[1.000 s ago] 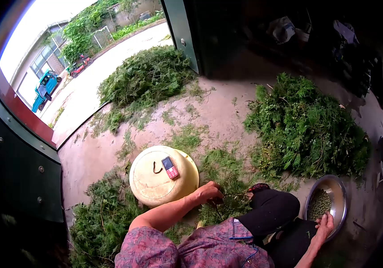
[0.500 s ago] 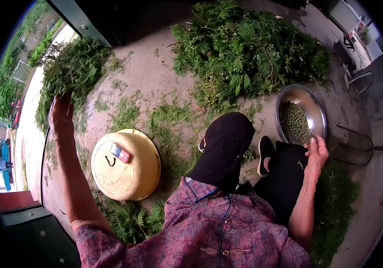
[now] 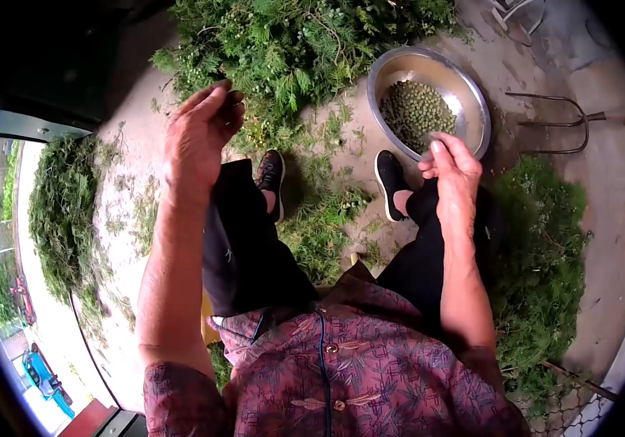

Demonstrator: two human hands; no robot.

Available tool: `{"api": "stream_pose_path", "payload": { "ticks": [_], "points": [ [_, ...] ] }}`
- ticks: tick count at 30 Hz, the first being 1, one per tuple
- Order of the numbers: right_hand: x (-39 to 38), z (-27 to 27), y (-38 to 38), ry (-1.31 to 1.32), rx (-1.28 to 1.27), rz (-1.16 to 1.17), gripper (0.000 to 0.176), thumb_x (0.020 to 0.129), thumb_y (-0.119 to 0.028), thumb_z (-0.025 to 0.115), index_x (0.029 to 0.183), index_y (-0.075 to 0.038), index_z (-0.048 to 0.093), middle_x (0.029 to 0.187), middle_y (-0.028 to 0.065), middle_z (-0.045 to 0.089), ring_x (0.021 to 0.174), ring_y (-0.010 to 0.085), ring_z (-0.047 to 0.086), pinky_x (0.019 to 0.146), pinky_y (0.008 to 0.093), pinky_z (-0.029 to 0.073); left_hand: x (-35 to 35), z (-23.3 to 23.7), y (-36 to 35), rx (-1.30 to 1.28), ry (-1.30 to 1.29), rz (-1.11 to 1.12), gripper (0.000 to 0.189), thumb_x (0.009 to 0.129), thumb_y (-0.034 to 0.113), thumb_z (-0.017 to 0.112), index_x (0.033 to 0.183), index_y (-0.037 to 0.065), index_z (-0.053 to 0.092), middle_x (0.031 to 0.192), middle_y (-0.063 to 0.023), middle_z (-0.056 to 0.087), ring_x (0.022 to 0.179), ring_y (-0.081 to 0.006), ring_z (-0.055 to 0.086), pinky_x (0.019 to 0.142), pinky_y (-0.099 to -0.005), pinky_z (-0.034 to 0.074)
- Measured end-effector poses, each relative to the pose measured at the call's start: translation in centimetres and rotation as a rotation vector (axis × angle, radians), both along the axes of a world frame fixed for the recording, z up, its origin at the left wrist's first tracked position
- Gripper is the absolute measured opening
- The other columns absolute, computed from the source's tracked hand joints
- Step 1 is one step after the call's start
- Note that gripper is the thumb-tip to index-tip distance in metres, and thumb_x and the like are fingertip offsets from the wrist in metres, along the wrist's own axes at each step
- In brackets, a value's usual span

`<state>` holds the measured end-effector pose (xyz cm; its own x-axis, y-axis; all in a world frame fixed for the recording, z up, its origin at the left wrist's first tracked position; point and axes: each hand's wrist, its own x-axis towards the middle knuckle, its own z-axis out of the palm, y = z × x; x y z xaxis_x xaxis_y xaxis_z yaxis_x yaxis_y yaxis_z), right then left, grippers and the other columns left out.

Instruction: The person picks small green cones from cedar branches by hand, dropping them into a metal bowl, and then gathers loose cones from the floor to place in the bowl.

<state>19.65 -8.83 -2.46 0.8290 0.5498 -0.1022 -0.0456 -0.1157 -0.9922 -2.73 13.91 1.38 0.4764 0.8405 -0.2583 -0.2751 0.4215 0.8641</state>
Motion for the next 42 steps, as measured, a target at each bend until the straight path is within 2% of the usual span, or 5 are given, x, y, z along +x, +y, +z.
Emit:
{"api": "stream_pose_path", "payload": {
  "ticks": [8, 23, 28, 36, 42],
  "points": [
    [0.3, -17.7, 5.8, 0.953, -0.032, 0.166, 0.020, 0.087, -0.022, 0.055, 0.097, -0.005, 0.055, 0.078, 0.0066, 0.060, 0.068, 0.0195, 0.061, 0.060, 0.0293, 0.049, 8.9, -6.5, 2.9, -0.187, 0.063, -0.079, 0.017, 0.087, 0.010, 0.052, 0.097, -0.004, 0.055, 0.086, -0.0116, 0.062, 0.076, -0.0194, 0.060, 0.069, -0.0292, 0.051],
    [-2.0, -38.1, 7.9, 0.005, -0.947, 0.488, 0.056, 0.073, -0.014, 0.065, 0.123, -0.002, 0.043, 0.092, 0.0208, 0.060, 0.071, 0.0295, 0.062, 0.061, 0.0376, 0.048, 6.6, -3.5, 5.7, -0.254, 0.011, -0.009, 0.017, 0.087, 0.011, 0.053, 0.097, -0.002, 0.056, 0.085, -0.0095, 0.061, 0.074, -0.0147, 0.057, 0.070, -0.0263, 0.048],
    [-2.3, -36.2, 8.7, -0.091, -1.053, 0.701, 0.023, 0.072, -0.019, 0.069, 0.079, 0.001, 0.065, 0.072, 0.0132, 0.064, 0.059, 0.0233, 0.062, 0.061, 0.0325, 0.048, 6.4, -3.9, 6.4, -0.271, -0.065, -0.034, 0.018, 0.088, 0.012, 0.051, 0.098, -0.003, 0.056, 0.088, -0.0099, 0.061, 0.077, -0.0142, 0.057, 0.073, -0.0262, 0.048],
    [2.4, -19.7, 16.4, 0.445, -0.396, 0.205, 0.018, 0.075, -0.008, 0.066, 0.089, 0.002, 0.062, 0.073, 0.0069, 0.062, 0.048, 0.0119, 0.059, 0.035, 0.0201, 0.036, 8.5, -3.3, 5.0, -0.226, 0.036, 0.106, 0.016, 0.088, 0.011, 0.050, 0.093, -0.003, 0.056, 0.079, -0.0101, 0.062, 0.065, -0.0143, 0.058, 0.062, -0.0244, 0.048],
    [3.4, -8.4, 21.1, 0.790, 0.260, 0.133, 0.009, 0.086, -0.008, 0.055, 0.089, 0.000, 0.053, 0.081, 0.0107, 0.060, 0.072, 0.0203, 0.061, 0.062, 0.0302, 0.050, 7.2, -3.1, 3.0, -0.378, 0.073, 0.047, 0.012, 0.085, 0.010, 0.053, 0.093, 0.003, 0.058, 0.082, -0.0069, 0.063, 0.063, -0.0146, 0.059, 0.060, -0.0254, 0.047]
  ]
}}
